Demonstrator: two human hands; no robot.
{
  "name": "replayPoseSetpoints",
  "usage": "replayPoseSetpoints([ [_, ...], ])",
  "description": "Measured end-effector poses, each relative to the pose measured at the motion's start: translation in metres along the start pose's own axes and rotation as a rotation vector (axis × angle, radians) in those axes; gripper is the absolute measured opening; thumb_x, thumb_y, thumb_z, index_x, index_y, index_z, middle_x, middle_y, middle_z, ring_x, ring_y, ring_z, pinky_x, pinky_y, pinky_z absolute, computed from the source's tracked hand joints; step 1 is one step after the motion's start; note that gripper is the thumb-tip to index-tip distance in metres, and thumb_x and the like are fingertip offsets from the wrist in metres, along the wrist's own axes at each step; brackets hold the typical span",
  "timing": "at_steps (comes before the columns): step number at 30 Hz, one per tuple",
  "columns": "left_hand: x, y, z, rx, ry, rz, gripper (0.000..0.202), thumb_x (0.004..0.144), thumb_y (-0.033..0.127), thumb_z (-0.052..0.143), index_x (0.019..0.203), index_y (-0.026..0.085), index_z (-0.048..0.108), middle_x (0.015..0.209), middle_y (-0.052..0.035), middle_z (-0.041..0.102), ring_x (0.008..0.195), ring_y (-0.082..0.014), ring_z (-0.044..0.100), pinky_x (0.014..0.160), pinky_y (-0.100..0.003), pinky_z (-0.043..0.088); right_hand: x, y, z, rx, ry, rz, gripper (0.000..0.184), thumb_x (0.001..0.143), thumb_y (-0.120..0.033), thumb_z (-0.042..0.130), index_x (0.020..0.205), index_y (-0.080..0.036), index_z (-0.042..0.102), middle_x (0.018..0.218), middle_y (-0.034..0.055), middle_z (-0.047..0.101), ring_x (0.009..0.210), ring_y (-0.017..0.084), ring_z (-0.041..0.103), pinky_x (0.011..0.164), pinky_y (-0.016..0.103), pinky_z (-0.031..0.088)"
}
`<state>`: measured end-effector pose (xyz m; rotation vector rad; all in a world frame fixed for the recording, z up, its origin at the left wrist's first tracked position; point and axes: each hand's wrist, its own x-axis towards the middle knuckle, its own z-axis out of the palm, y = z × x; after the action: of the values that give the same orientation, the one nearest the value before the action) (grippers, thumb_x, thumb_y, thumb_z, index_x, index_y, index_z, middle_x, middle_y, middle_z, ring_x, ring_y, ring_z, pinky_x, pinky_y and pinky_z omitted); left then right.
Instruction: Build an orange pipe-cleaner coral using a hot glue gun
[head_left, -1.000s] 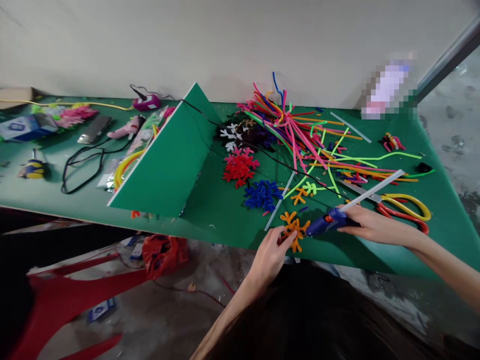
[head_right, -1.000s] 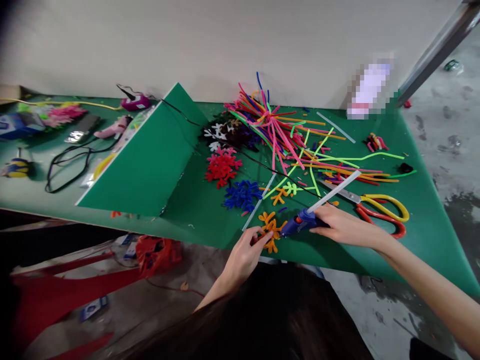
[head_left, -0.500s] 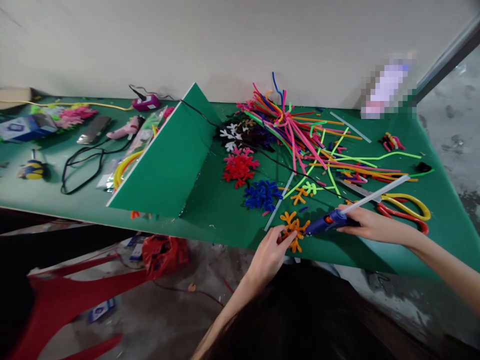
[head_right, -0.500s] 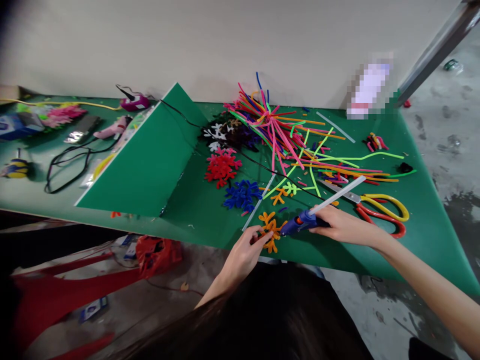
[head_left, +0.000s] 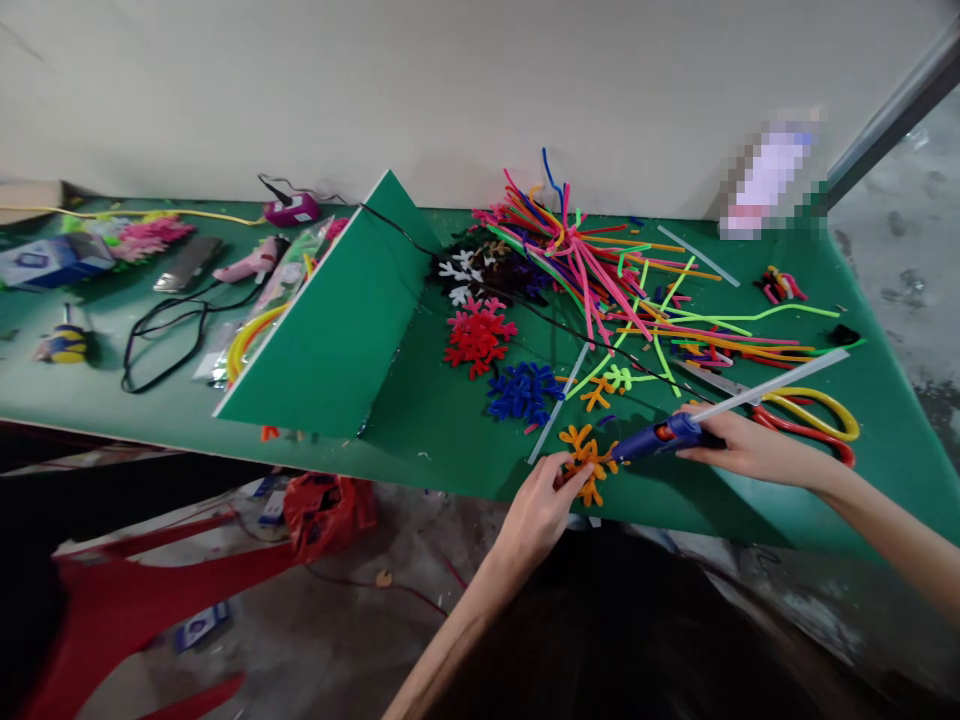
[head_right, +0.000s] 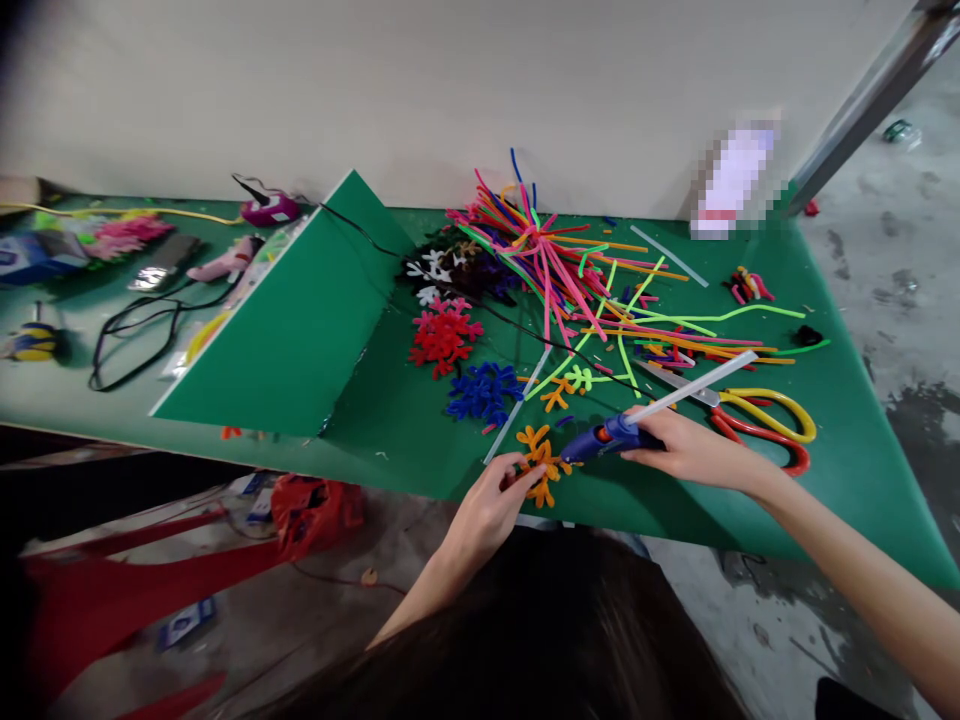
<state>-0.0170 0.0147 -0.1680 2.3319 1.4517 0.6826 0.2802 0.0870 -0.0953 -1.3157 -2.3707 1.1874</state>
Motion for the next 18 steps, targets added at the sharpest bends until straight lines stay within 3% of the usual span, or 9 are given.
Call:
replayPoseSetpoints([
  [9,0.0,-0.01,0.002,0.079,0.009,0.192,0.042,0.093,0.007,0.04,0.129,0.022,0.055,0.116,-0.0114,0.057,0.082,-0.0168,0.06,0.071,-0.03,0.056,0.0,0.006,0.013,-0.127,0.052,-0.094,0.038,0.092,-0.05,0.049,0.107,-0.02,0.066,0.117,0.0107,0.066,0.106,0.032,0.062,0.094,0.044,0.05],
  [14,0.002,-0.008,-0.001,0.047,0.006,0.195,0.037,0.094,0.009,0.041,0.126,0.02,0.056,0.115,-0.0116,0.056,0.086,-0.0179,0.062,0.074,-0.031,0.057,0.001,0.006,0.015,-0.117,0.079,-0.11,0.04,0.092,-0.052,0.048,0.105,-0.02,0.067,0.111,0.0106,0.069,0.101,0.032,0.064,0.09,0.043,0.052],
  [18,0.004,-0.006,-0.007,-0.164,0.007,0.102,0.032,0.094,0.013,0.046,0.125,0.015,0.055,0.116,-0.0138,0.057,0.102,-0.02,0.062,0.086,-0.032,0.056,-0.001,0.002,0.005,-0.007,0.073,-0.035,0.037,0.089,-0.052,0.053,0.1,-0.021,0.068,0.103,0.0091,0.07,0.094,0.03,0.065,0.083,0.041,0.054],
])
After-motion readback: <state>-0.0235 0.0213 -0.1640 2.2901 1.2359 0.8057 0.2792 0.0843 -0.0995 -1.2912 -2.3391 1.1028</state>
